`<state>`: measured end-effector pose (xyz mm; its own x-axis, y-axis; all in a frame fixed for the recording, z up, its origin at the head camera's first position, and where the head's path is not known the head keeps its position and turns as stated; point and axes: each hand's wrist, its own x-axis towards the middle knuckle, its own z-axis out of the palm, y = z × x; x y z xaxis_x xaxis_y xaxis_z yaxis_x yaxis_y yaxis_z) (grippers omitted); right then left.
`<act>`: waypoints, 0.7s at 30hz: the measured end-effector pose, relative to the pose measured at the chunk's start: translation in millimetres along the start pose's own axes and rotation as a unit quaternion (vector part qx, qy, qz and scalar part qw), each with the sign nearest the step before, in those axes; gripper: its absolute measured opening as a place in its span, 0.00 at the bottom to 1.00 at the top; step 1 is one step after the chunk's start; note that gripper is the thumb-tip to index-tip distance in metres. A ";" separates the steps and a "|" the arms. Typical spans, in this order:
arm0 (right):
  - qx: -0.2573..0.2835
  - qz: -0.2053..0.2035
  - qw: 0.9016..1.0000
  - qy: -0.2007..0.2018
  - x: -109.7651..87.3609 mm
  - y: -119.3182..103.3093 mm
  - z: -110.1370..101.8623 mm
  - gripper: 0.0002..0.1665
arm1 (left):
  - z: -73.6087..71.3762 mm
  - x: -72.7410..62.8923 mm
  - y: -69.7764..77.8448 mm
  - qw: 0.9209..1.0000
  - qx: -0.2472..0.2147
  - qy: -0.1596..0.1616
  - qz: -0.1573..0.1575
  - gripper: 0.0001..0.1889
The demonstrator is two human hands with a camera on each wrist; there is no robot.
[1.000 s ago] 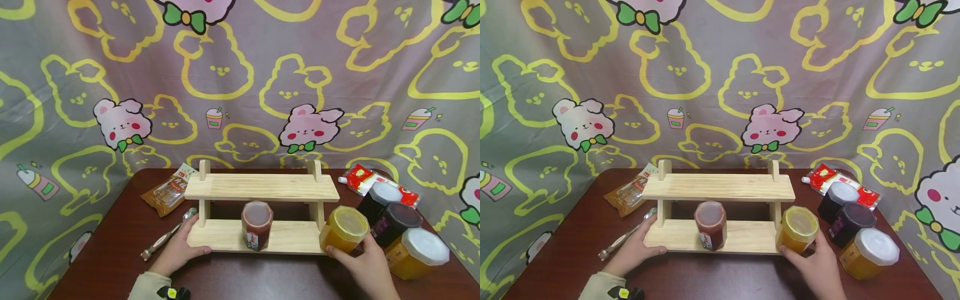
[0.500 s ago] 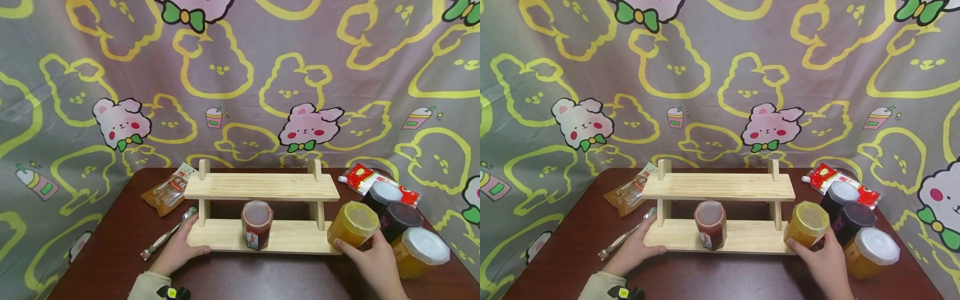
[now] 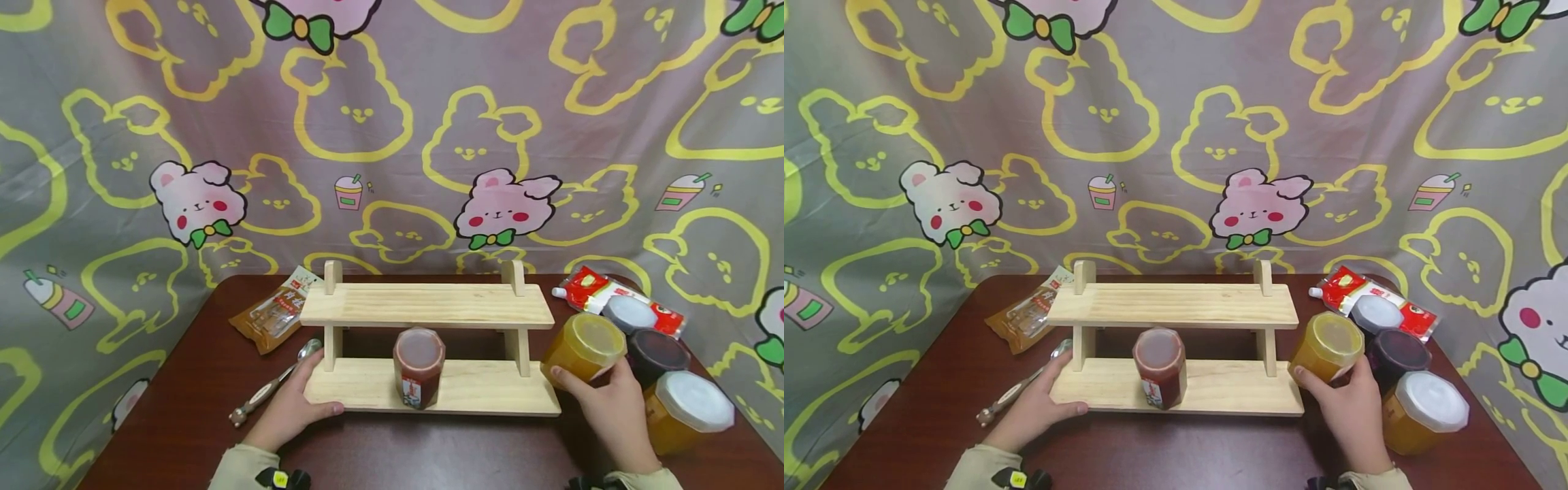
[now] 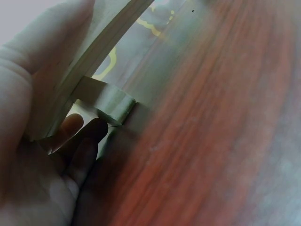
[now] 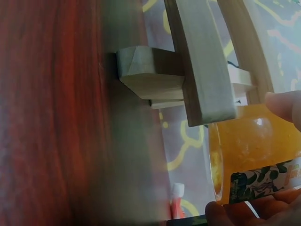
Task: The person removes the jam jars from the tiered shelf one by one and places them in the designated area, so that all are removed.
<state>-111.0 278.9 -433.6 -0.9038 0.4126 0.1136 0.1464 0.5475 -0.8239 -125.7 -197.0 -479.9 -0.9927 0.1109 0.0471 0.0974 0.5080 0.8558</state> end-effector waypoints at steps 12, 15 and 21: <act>0.040 0.067 0.997 0.021 20.6 1.0 11.0 0.50 | -0.4 -0.1 1.2 1.000 0.004 0.000 -0.005 0.58; 0.047 0.074 0.996 0.024 25.0 4.3 14.6 0.51 | -0.6 -0.1 1.6 1.000 0.005 -0.001 -0.004 0.57; 0.050 0.083 0.995 0.012 29.4 10.8 18.7 0.52 | -0.7 0.4 4.1 1.000 0.006 -0.001 0.003 0.57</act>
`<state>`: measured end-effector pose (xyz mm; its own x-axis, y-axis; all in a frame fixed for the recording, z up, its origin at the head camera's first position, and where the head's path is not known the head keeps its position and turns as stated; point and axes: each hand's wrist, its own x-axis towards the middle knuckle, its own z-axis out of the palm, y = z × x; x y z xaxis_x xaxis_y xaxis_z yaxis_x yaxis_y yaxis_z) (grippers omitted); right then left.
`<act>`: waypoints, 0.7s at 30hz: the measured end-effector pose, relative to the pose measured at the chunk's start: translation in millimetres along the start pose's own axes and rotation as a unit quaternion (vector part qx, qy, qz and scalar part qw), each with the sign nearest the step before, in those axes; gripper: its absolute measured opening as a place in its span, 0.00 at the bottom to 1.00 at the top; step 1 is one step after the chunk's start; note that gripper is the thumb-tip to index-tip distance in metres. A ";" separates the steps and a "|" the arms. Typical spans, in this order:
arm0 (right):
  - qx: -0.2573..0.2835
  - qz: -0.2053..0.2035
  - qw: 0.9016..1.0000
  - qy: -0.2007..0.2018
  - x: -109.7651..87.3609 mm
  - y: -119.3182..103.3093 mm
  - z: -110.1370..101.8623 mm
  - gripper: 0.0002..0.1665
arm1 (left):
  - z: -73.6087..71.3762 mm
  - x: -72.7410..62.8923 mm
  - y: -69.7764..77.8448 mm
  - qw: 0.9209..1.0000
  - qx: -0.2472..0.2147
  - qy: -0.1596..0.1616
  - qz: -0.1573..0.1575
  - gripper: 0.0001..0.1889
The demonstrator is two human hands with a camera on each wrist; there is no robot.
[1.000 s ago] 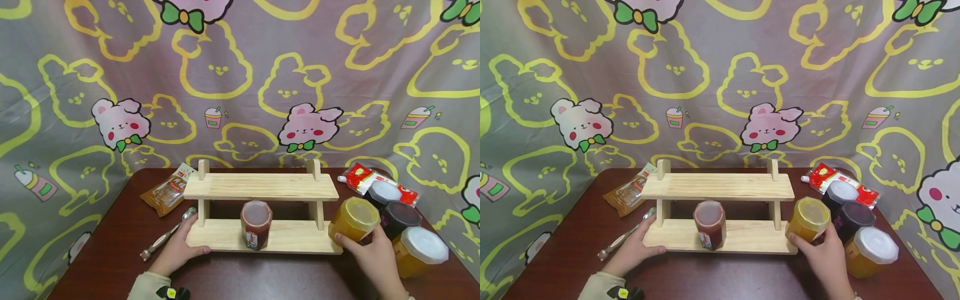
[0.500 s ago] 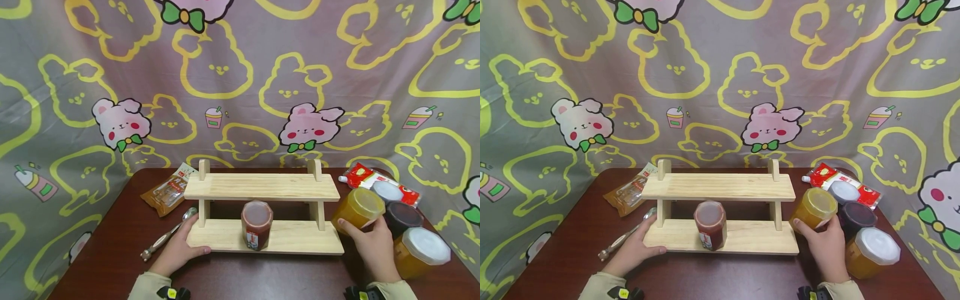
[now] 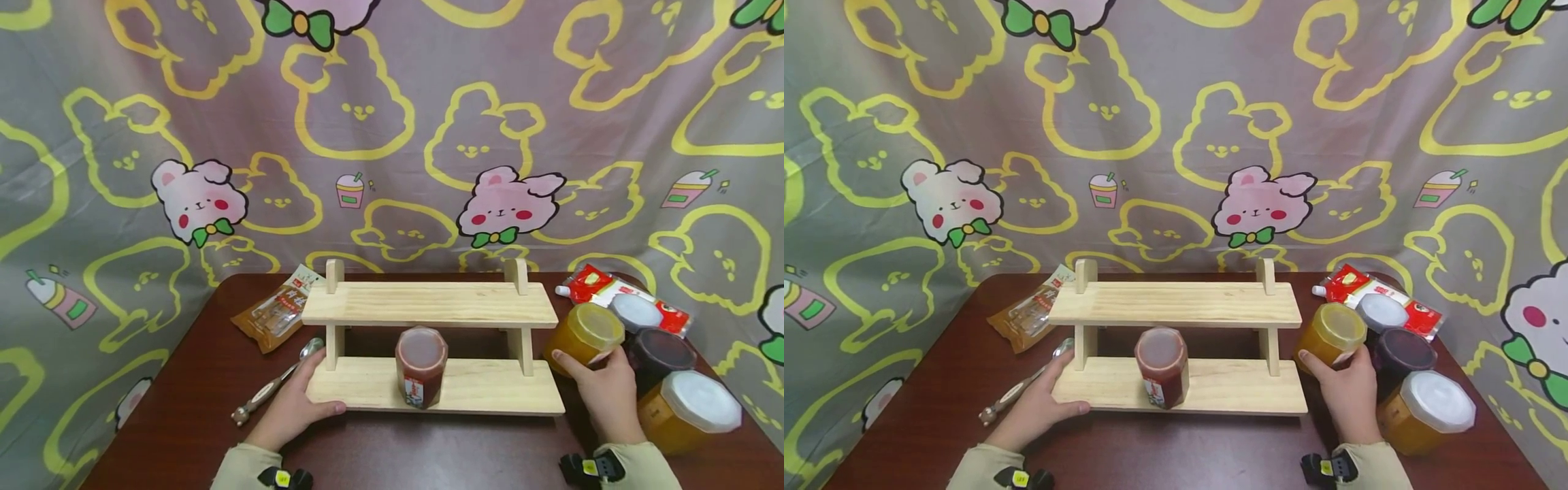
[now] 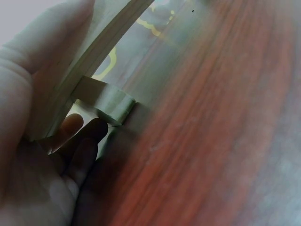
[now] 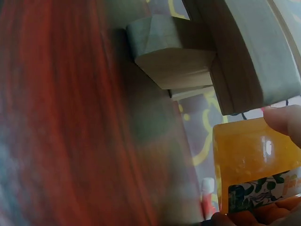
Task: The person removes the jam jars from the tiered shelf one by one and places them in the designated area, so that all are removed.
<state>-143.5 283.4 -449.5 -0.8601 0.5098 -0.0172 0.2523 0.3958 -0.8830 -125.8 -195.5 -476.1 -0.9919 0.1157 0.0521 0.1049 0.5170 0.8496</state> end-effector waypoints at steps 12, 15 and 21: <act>0.012 0.010 0.999 -0.038 5.2 11.8 5.0 0.53 | 0.0 -0.2 1.1 1.000 -0.005 0.002 0.000 0.57; -0.001 0.008 0.999 -0.045 6.1 12.2 5.8 0.53 | 0.6 0.5 0.3 1.000 -0.009 0.003 0.000 0.57; -0.018 0.009 0.998 -0.057 9.2 10.7 7.6 0.54 | 1.3 1.1 -0.9 1.000 -0.008 0.005 -0.002 0.57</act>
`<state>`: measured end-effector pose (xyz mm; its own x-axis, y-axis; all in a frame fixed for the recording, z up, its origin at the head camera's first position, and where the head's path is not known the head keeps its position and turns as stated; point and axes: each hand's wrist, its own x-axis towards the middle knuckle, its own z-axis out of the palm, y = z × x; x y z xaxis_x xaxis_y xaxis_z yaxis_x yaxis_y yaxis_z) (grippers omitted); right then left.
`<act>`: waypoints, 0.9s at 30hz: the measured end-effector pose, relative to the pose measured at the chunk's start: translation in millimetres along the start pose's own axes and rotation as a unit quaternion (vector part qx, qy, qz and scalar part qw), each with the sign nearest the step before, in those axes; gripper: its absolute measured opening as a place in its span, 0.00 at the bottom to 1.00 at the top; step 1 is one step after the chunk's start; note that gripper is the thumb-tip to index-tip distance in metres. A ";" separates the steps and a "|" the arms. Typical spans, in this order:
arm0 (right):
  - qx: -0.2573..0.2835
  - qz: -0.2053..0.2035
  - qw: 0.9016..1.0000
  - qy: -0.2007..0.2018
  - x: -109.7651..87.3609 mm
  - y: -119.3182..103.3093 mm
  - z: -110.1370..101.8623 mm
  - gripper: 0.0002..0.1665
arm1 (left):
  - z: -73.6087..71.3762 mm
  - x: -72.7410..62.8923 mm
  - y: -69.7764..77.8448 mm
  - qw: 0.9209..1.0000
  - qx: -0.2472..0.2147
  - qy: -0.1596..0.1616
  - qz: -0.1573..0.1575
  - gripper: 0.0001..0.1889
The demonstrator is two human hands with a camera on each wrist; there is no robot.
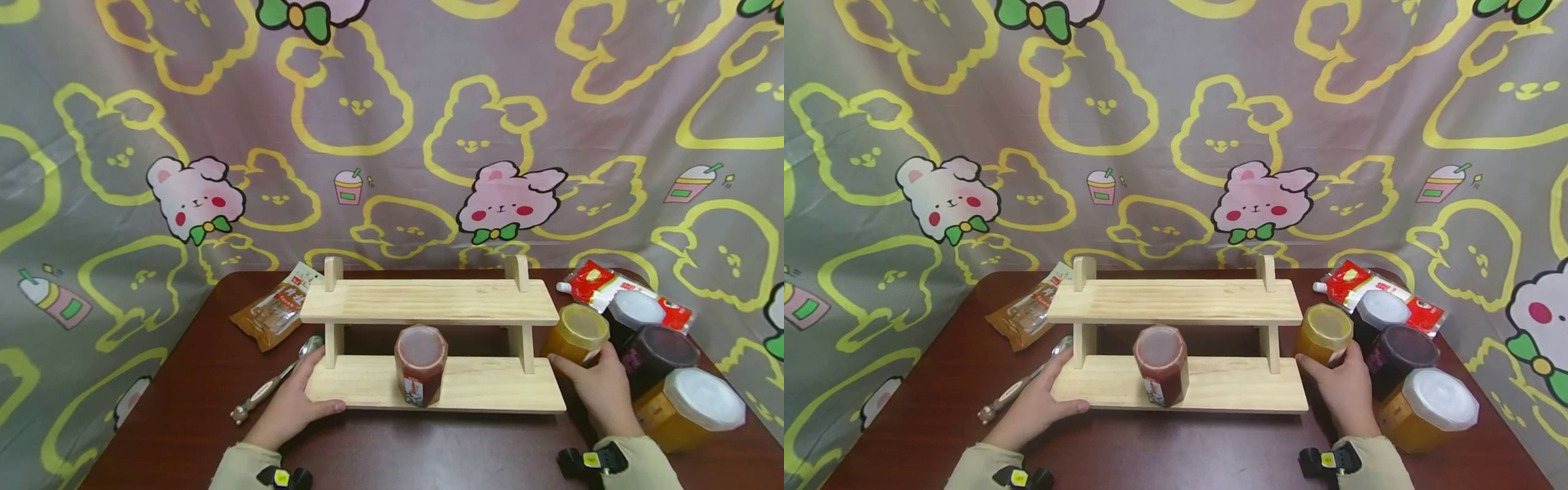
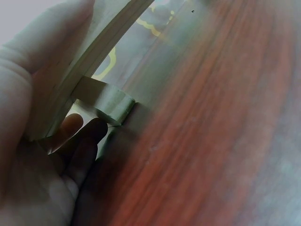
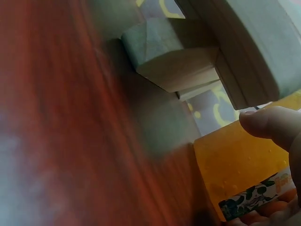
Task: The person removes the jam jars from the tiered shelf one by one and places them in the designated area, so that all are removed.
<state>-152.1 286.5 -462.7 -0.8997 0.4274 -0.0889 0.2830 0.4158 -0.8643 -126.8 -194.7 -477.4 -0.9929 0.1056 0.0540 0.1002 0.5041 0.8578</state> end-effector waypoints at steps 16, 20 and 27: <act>0.021 0.003 0.999 0.044 15.1 -2.5 8.0 0.55 | -1.7 -0.9 3.0 1.000 -0.008 -0.005 -0.004 0.56; 0.015 0.003 0.999 0.045 18.6 -3.7 9.1 0.57 | -1.2 -1.1 2.2 1.000 -0.008 -0.003 -0.005 0.57; 0.006 0.004 0.999 0.038 19.8 -0.8 6.5 0.59 | -0.3 0.6 1.2 1.000 0.001 -0.006 0.000 0.57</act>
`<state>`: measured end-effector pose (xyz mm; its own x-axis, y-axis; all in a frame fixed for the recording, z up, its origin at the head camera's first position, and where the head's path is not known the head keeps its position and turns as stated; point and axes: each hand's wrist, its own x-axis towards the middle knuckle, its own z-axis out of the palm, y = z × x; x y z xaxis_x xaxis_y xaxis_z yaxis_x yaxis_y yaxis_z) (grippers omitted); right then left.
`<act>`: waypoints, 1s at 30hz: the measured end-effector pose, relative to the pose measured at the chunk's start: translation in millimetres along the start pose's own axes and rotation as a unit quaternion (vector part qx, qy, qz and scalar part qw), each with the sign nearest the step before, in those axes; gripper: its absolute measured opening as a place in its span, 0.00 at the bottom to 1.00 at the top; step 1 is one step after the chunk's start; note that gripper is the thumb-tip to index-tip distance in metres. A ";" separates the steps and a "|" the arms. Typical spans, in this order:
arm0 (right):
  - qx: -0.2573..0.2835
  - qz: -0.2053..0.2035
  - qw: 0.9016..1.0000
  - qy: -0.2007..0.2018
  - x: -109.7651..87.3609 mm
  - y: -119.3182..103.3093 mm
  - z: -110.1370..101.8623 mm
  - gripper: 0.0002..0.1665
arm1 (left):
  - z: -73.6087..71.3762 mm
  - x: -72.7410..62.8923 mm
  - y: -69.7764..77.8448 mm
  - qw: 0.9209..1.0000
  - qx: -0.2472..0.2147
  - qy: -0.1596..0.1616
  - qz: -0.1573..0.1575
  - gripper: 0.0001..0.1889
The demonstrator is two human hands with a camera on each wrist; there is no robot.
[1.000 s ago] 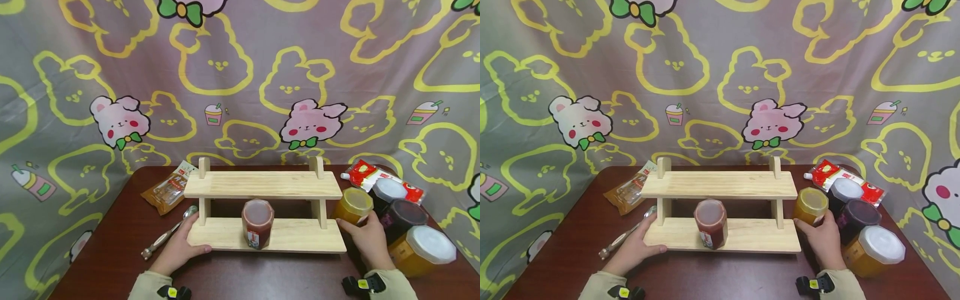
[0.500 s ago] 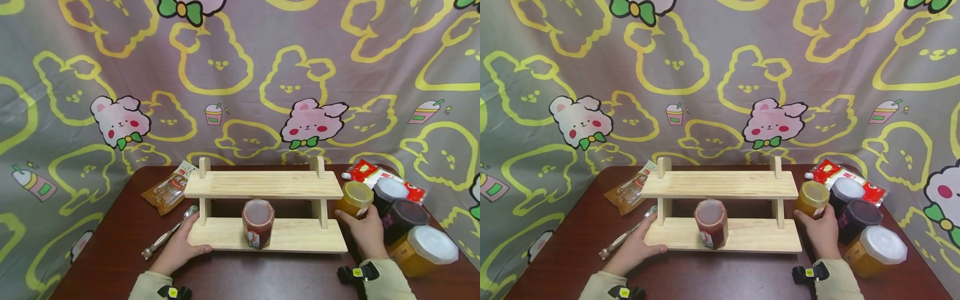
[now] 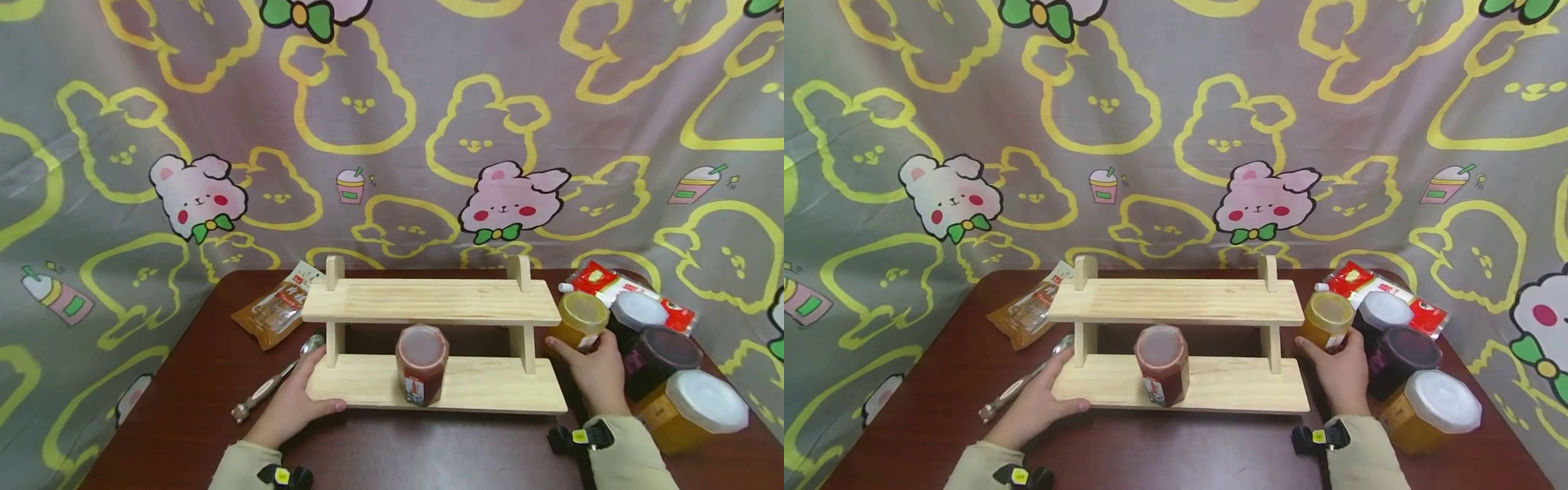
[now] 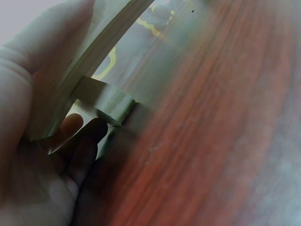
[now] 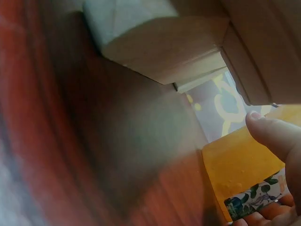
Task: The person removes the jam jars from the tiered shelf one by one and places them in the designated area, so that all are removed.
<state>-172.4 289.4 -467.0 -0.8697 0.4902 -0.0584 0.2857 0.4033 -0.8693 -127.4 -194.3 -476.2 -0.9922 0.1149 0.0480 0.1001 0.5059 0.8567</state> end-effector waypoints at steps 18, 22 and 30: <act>0.047 0.006 0.998 -0.034 -9.6 -23.8 -9.5 0.56 | -0.8 -0.1 -4.6 1.000 -0.009 -0.001 -0.015 0.59; 0.066 -0.007 0.998 -0.015 -14.4 -35.3 -12.9 0.55 | 0.8 -0.6 -4.1 1.000 -0.004 0.003 -0.013 0.58; 0.063 -0.044 0.997 0.030 -28.3 -56.2 -20.5 0.55 | 0.3 -1.3 -3.6 1.000 0.007 0.011 0.002 0.58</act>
<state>-155.5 268.7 -406.5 -0.8620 0.5048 0.0466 0.1540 0.3484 -0.9246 -126.4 -196.0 -479.6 -0.9932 0.0979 0.0633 0.1051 0.5166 0.8498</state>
